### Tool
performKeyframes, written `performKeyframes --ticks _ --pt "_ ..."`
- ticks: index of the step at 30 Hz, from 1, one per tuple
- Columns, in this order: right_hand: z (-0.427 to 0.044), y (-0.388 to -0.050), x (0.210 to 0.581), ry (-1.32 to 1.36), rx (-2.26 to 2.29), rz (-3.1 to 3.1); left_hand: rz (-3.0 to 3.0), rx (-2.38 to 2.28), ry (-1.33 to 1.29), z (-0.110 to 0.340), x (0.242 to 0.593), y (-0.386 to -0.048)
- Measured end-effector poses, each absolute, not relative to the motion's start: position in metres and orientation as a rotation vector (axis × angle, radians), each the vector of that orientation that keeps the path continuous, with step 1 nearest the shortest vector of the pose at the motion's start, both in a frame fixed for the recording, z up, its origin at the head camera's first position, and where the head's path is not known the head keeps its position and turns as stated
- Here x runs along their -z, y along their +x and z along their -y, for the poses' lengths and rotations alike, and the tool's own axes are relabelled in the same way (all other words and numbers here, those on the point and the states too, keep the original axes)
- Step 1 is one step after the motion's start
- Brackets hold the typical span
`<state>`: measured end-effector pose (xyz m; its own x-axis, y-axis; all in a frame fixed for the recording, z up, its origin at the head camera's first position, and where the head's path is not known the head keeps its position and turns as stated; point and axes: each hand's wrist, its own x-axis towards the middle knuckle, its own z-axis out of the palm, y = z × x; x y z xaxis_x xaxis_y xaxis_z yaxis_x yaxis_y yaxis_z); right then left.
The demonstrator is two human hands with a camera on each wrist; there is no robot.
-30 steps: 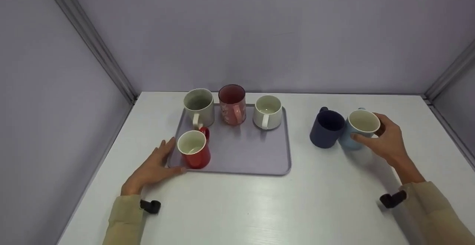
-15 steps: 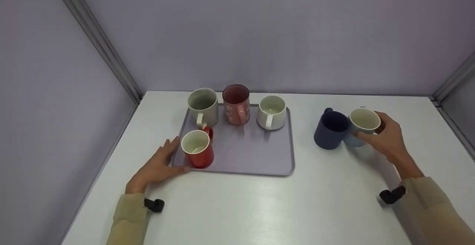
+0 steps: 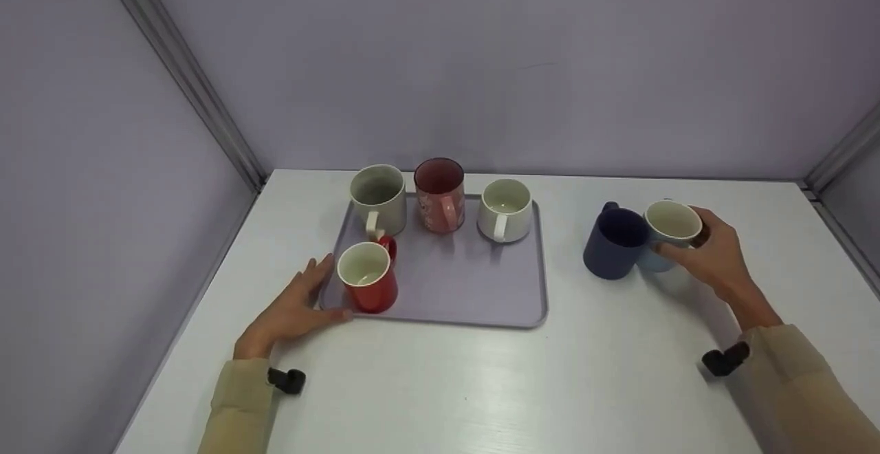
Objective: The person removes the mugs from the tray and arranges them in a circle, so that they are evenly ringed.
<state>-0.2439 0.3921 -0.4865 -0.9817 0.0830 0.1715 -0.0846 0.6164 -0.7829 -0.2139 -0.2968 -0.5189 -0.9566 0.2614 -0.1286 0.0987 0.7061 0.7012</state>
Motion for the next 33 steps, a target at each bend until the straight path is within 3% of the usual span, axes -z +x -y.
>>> performKeyframes --ticks 33 --pt "-0.393 -0.257 0.483 0.076 -1.345 2.708 -2.709 -1.119 0.376 0.296 0.517 -0.214"
